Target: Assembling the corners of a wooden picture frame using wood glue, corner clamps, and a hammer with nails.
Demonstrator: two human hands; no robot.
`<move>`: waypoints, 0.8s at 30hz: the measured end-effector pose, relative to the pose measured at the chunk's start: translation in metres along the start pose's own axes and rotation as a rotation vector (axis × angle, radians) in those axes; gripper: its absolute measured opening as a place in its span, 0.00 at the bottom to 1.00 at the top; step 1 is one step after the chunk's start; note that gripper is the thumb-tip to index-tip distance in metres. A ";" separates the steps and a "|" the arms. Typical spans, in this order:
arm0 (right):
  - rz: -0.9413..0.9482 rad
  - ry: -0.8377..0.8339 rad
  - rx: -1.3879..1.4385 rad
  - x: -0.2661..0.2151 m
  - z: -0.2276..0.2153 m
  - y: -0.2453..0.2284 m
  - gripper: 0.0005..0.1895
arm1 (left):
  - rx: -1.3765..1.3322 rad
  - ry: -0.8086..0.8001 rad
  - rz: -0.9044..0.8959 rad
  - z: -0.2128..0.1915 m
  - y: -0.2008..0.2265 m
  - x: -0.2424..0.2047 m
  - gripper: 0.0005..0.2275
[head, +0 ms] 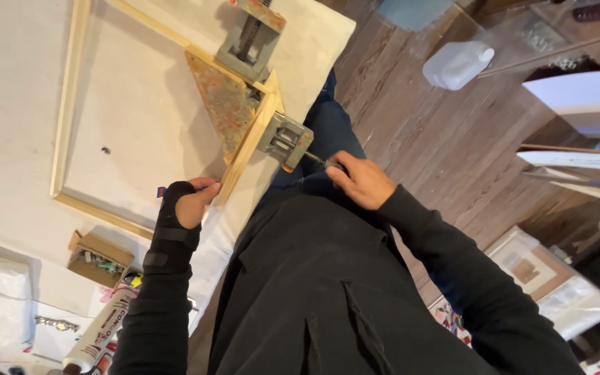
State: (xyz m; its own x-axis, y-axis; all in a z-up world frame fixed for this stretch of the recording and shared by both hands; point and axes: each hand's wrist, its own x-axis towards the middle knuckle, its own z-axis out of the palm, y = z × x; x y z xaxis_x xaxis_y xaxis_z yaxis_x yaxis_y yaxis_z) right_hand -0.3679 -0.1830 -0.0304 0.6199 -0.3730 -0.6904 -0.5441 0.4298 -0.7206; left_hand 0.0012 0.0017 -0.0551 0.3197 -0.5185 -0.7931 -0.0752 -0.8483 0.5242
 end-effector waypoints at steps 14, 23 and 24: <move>-0.183 -0.042 -0.298 0.034 0.004 0.015 0.22 | -0.033 0.026 0.020 0.000 -0.010 0.008 0.10; -0.165 0.118 -0.507 0.012 0.014 -0.019 0.24 | -0.046 -0.014 -0.009 0.003 -0.013 0.008 0.10; -0.162 0.113 -0.512 0.011 0.017 -0.021 0.24 | -0.053 -0.014 -0.013 0.003 -0.006 0.003 0.10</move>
State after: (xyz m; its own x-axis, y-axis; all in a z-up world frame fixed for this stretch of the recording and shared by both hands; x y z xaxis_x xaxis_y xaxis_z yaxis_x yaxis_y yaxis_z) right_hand -0.3400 -0.1824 -0.0224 0.6696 -0.4993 -0.5499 -0.6696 -0.0855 -0.7378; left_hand -0.0001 0.0048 -0.0612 0.3073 -0.5095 -0.8037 -0.0211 -0.8480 0.5295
